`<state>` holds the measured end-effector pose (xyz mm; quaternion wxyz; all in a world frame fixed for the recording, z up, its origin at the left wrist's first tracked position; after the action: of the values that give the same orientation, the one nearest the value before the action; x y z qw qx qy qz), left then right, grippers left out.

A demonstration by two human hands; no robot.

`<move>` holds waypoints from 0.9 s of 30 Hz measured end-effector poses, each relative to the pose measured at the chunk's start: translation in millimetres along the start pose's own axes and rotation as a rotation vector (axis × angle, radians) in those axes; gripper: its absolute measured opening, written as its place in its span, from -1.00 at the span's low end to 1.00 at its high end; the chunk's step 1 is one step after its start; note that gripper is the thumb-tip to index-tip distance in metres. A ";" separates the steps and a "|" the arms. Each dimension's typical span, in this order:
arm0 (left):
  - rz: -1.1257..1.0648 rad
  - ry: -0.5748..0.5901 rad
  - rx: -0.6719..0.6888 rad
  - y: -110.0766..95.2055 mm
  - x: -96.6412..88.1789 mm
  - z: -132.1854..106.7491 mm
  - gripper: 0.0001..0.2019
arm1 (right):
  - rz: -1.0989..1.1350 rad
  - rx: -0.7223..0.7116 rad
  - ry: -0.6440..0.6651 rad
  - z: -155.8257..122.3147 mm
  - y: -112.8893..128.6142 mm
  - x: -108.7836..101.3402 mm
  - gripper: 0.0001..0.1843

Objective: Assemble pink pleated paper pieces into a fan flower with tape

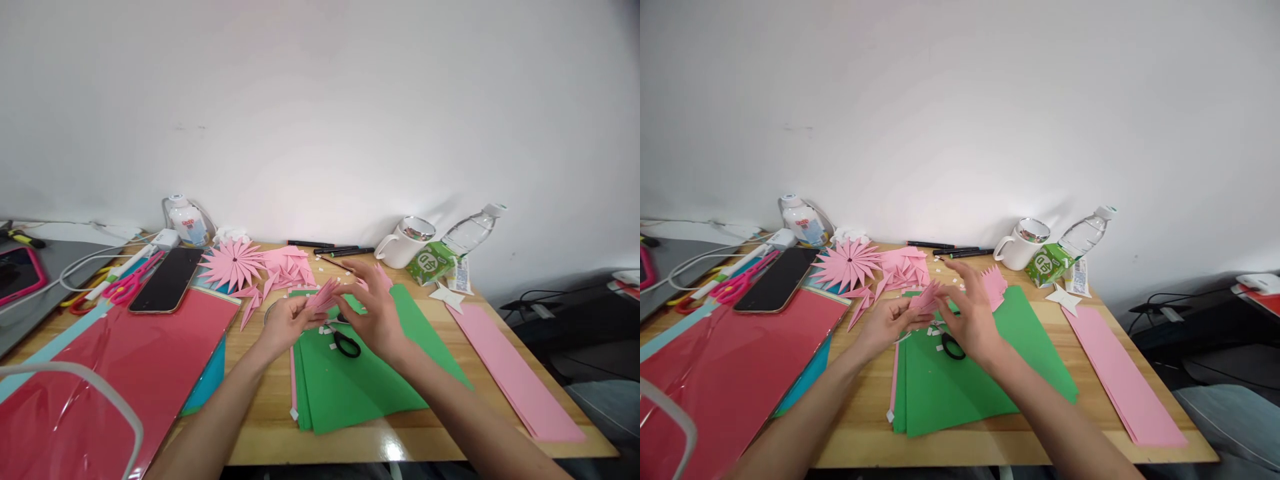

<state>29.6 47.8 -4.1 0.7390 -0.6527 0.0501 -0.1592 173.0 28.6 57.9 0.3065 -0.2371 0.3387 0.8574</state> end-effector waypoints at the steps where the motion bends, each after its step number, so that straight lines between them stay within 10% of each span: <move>1: 0.007 -0.010 0.006 -2.1 -0.1 0.3 -0.64 | 0.036 0.127 -0.076 -2.9 -5.3 -0.8 -0.95; 8: 0.332 -0.101 0.279 -26.4 -5.6 -0.2 -0.65 | 0.679 0.698 -0.023 -21.0 -13.1 44.2 -0.83; 27: 0.390 -0.175 0.282 -12.5 -12.6 -2.0 -0.75 | 0.780 0.727 -0.320 -22.7 -2.9 56.9 -0.82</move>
<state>15.0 48.4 6.1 0.8409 -0.5326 0.0884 0.0379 139.7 34.6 6.8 0.0761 0.1600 0.6245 0.7607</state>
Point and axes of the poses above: each hand's wrist, its own z-axis towards the middle knuckle, its own x-axis out of the palm, y = z × x, the point moved 6 cm from there along z, towards the middle knuckle, and after that the axes turned 5 degrees about x, right-handed, at the moved point
